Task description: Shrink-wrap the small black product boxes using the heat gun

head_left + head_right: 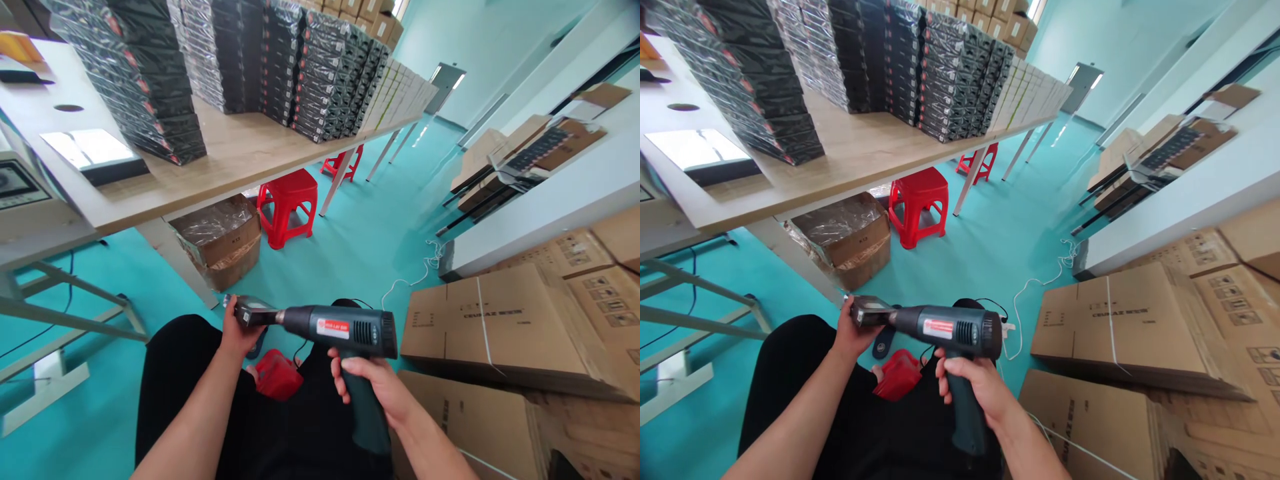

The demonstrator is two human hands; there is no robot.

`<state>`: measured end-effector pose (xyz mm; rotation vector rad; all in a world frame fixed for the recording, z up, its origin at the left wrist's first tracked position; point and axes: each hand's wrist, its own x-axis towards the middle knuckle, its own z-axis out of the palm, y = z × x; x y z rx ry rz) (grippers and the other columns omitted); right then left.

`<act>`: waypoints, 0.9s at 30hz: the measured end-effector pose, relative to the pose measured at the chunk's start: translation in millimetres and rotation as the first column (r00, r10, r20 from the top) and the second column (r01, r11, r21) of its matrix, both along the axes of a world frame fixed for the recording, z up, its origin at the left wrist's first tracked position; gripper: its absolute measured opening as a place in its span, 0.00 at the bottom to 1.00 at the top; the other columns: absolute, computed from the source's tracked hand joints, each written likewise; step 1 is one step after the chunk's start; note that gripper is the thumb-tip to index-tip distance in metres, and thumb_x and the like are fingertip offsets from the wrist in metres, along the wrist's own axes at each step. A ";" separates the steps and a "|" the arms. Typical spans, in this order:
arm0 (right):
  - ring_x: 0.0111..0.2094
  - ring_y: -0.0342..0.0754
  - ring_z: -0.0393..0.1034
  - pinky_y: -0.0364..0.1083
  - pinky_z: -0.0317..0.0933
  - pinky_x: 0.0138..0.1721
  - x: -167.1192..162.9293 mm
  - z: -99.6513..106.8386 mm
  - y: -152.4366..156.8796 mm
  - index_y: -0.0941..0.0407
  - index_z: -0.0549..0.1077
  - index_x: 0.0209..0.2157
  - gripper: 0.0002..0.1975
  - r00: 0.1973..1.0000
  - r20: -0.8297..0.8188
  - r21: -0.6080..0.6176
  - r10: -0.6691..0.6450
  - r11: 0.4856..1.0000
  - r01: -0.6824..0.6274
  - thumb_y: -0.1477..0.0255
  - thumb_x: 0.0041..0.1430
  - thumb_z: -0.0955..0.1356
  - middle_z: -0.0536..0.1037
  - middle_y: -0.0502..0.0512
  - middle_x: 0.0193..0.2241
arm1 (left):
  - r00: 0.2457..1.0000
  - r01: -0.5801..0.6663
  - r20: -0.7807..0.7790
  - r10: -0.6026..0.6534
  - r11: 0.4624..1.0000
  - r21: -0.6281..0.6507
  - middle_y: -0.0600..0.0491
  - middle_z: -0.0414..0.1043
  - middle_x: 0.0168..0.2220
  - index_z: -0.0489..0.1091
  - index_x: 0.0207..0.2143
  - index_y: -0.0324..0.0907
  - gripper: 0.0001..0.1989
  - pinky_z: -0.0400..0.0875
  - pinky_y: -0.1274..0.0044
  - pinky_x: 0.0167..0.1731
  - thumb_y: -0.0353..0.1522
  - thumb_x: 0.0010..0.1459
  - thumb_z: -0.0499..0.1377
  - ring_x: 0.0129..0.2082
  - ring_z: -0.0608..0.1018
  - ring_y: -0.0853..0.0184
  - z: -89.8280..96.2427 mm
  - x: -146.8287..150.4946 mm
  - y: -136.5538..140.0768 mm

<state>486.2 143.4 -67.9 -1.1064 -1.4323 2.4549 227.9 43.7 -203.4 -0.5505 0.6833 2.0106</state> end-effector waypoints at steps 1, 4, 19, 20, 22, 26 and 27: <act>0.25 0.43 0.67 0.43 0.62 0.25 -2.0 -0.7 0.7 0.60 0.70 0.40 0.16 0.999 0.008 0.021 -0.046 0.999 0.046 0.68 0.49 0.66 0.73 0.56 0.30 | 1.000 -0.007 -0.012 0.007 1.000 0.027 0.51 0.70 0.32 0.65 0.33 0.42 0.14 0.69 0.62 0.36 0.42 0.48 0.56 0.34 0.74 0.59 -6.1 -1.5 -0.4; 0.24 0.44 0.67 0.43 0.62 0.24 -7.1 -0.3 0.7 0.61 0.70 0.39 0.15 1.000 0.030 0.011 0.000 1.000 0.000 0.69 0.48 0.67 0.73 0.56 0.29 | 1.000 0.014 0.003 -0.014 1.000 0.003 0.47 0.69 0.32 0.63 0.30 0.41 0.18 0.68 0.58 0.34 0.46 0.46 0.54 0.37 0.74 0.54 -18.1 -2.2 -0.2; 0.24 0.44 0.67 0.44 0.63 0.24 -31.9 4.2 -7.8 0.61 0.71 0.37 0.16 1.000 -0.022 0.035 0.013 0.999 -0.012 0.68 0.46 0.68 0.74 0.56 0.28 | 0.996 0.046 -0.076 -0.043 0.998 0.038 0.46 0.70 0.32 0.63 0.33 0.40 0.19 0.70 0.62 0.31 0.46 0.48 0.52 0.32 0.75 0.57 -29.4 2.2 2.4; 0.24 0.44 0.67 0.44 0.63 0.25 -33.4 5.2 -8.1 0.61 0.71 0.37 0.16 1.000 -0.012 0.050 -0.009 0.999 0.010 0.68 0.46 0.68 0.74 0.56 0.28 | 0.996 0.049 -0.082 -0.046 0.998 0.034 0.46 0.70 0.32 0.63 0.33 0.40 0.19 0.70 0.61 0.32 0.46 0.48 0.52 0.33 0.75 0.56 -29.0 2.7 2.6; 0.24 0.44 0.67 0.44 0.63 0.24 -35.4 6.4 -8.3 0.61 0.71 0.37 0.15 1.000 0.015 0.069 -0.007 0.998 0.006 0.69 0.47 0.68 0.74 0.56 0.27 | 0.995 0.054 -0.080 -0.053 0.998 0.015 0.47 0.70 0.31 0.63 0.33 0.40 0.19 0.70 0.61 0.32 0.46 0.48 0.52 0.33 0.75 0.56 -28.0 3.7 2.5; 0.23 0.44 0.67 0.45 0.62 0.24 -37.2 6.7 -8.1 0.62 0.72 0.35 0.15 0.998 0.009 0.071 0.054 0.996 -0.055 0.69 0.45 0.68 0.74 0.57 0.28 | 0.998 0.026 -0.063 -0.027 1.000 -0.019 0.49 0.68 0.26 0.63 0.30 0.41 0.17 0.71 0.65 0.29 0.46 0.49 0.51 0.28 0.75 0.60 -26.6 4.8 2.1; 0.23 0.44 0.67 0.45 0.62 0.24 -37.6 6.9 -8.1 0.62 0.72 0.36 0.15 1.000 0.008 0.086 0.025 0.996 -0.026 0.68 0.45 0.68 0.74 0.56 0.28 | 0.998 0.021 -0.052 -0.021 1.000 -0.017 0.48 0.69 0.27 0.63 0.30 0.40 0.17 0.71 0.64 0.30 0.46 0.49 0.51 0.29 0.75 0.59 -26.4 5.1 2.3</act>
